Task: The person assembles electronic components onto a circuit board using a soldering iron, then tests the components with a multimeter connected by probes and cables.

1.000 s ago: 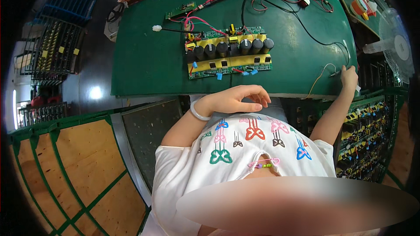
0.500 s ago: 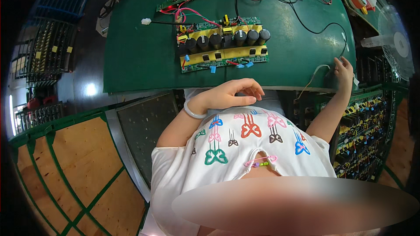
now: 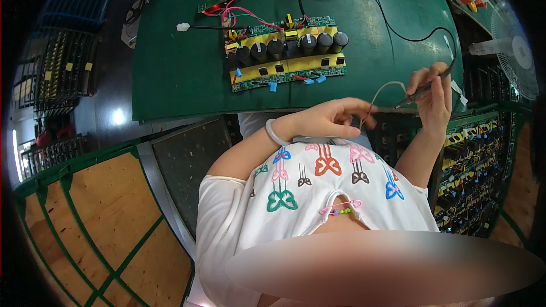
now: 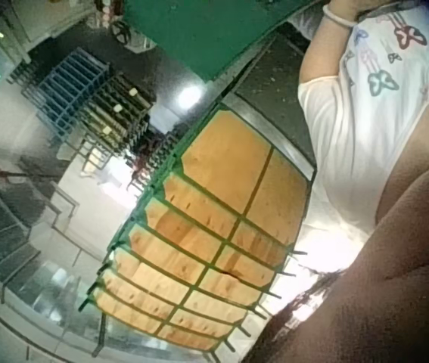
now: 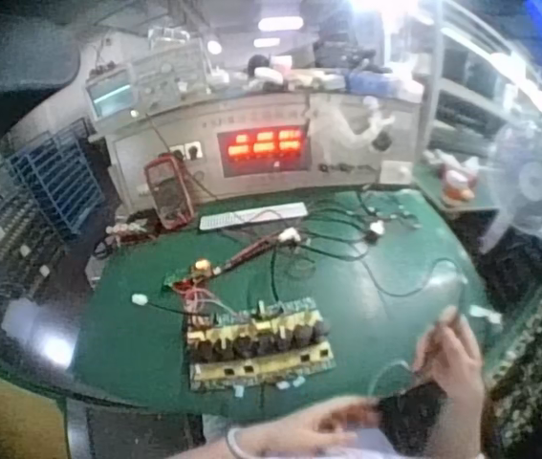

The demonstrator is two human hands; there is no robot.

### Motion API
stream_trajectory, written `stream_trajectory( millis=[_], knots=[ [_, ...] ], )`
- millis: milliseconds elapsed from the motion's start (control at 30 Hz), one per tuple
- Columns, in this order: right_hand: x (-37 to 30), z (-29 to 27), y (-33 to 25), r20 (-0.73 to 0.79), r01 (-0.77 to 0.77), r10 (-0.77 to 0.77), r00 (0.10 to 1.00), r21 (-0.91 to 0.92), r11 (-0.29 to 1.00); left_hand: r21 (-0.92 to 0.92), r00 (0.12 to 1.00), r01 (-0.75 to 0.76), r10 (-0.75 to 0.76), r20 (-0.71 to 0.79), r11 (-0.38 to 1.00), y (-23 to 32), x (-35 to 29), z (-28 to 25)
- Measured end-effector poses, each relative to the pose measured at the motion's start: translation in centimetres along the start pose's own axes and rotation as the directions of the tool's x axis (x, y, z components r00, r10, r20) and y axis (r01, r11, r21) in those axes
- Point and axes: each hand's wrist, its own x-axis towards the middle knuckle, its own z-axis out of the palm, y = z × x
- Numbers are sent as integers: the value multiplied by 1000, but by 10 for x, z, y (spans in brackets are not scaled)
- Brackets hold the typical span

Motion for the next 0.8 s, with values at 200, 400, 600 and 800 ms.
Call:
stream_trajectory(
  millis=[200,400,600,800],
  knots=[
    [0,-24,6,-150,104,-111,983,-55,993,65,991,130,-128,-31,989,-6,-36,-15],
    [-11,-30,10,-202,18,-54,978,-178,984,379,969,210,-139,-206,901,10,-81,-22],
    [4,-15,35,-218,25,-80,973,-245,969,451,945,41,113,-308,892,9,-88,-8],
    [10,12,61,-277,81,-76,958,6,997,809,723,9,555,-412,588,1,-64,-7]
  ],
)
